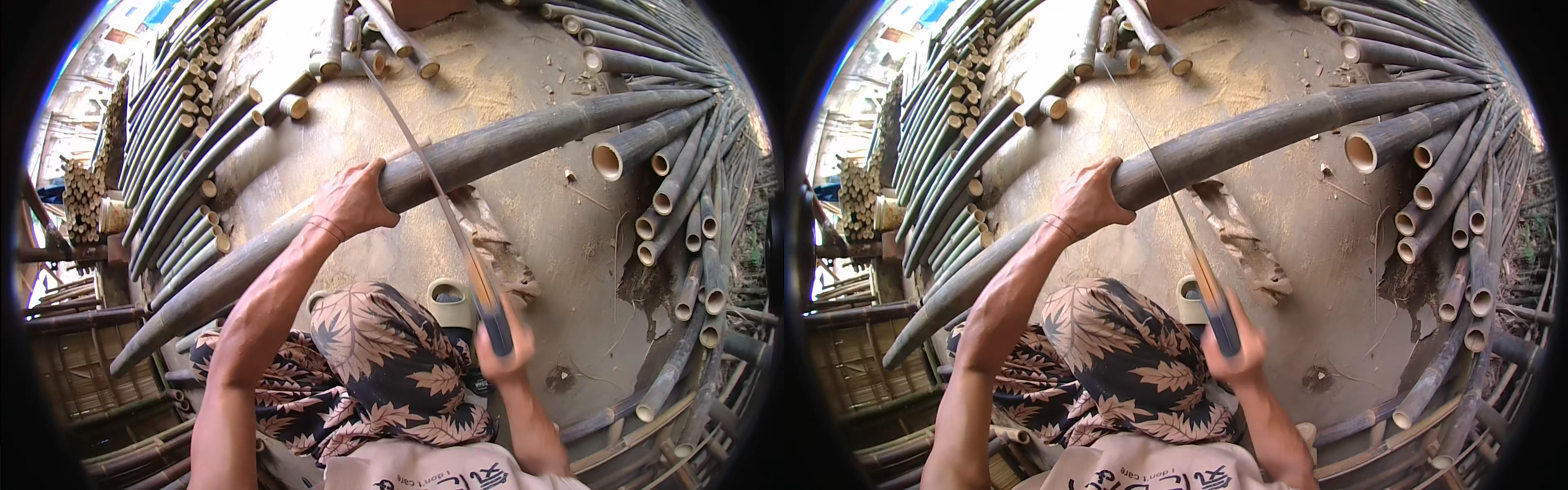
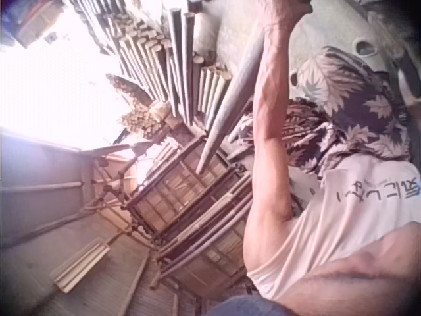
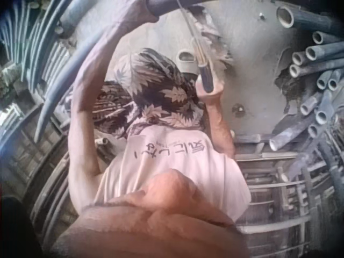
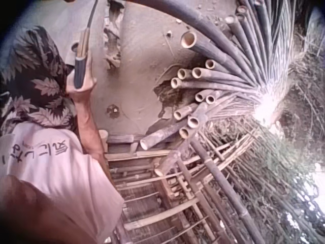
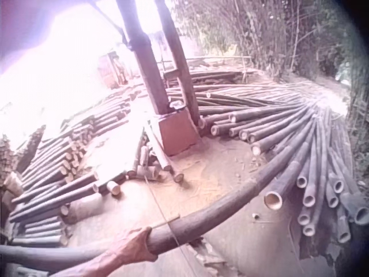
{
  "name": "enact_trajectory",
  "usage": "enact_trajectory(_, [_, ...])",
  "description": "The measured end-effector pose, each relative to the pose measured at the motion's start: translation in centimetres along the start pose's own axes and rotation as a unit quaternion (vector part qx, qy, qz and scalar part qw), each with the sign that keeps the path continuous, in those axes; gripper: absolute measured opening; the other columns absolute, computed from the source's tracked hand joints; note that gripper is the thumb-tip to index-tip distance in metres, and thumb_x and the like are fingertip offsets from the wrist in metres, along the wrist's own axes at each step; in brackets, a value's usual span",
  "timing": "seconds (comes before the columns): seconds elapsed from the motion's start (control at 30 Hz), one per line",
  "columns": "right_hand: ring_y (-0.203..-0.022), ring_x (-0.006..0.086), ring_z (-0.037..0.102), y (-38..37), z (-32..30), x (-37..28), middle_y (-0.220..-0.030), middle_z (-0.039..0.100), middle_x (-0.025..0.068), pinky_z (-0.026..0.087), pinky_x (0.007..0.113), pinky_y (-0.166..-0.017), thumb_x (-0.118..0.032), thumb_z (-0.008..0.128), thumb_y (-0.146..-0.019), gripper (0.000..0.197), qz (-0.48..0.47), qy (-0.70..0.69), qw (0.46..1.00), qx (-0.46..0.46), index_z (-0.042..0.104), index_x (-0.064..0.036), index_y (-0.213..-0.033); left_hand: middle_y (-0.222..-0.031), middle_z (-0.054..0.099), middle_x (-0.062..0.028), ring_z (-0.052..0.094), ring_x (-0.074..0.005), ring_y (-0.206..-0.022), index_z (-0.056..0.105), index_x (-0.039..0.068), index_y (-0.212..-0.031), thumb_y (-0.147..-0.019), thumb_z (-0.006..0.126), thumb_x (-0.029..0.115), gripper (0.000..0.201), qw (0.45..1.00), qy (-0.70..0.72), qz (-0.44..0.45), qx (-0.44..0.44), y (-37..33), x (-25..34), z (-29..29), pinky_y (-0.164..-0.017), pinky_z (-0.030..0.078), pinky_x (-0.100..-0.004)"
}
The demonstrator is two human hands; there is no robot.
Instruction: The person measures a bamboo pole with a tape measure and then saws through the pole with a hand saw.
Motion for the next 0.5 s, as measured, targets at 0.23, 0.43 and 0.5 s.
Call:
enact_trajectory(0.23, [-0.054,0.0241,0.066,-0.2,1.5,4.0,-0.071,0.066,0.0171,0.054,0.035,-0.052,-0.003,0.059,-0.077,0.049,-0.049,0.047,0.998,-0.003,0.055,0.0169,-0.122,-0.108,0.065,-0.0161,0.064,-0.0347,-0.101,0.057,0.006,-0.118,-0.057,0.077,0.033,0.07,1.0,-0.019,0.0,0.013,-1.5,0.8,2.2,-0.087,0.052,-0.0426])
enact_trajectory(0.43, [-0.055,0.0181,0.059,-3.1,2.8,1.1,-0.071,0.063,0.0118,0.048,0.035,-0.052,-0.002,0.057,-0.08,0.048,-0.025,0.004,1.0,-0.014,0.056,0.0102,-0.126,-0.106,0.065,-0.0161,0.065,-0.0354,-0.098,0.057,0.005,-0.12,-0.057,0.076,0.034,0.072,1.0,0.0,0.009,0.011,-0.8,-0.8,0.1,-0.086,0.052,-0.042])
enact_trajectory(0.5, [-0.077,0.0249,0.072,6.9,-2.8,0.2,-0.095,0.071,0.0226,0.057,0.036,-0.072,-0.014,0.057,-0.082,0.052,0.13,-0.001,0.988,-0.078,0.055,0.014,-0.125,-0.106,0.065,-0.0165,0.065,-0.0352,-0.098,0.057,0.005,-0.12,-0.056,0.077,0.035,0.073,1.0,0.009,0.017,0.014,-0.1,-1.7,1.0,-0.086,0.052,-0.0418])
Point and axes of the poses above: each hand's wrist, its own y-axis away from the middle knuckle, its own z-axis out of the palm, x = y × z, the point moved 6 cm from there along -y, towards the middle knuckle
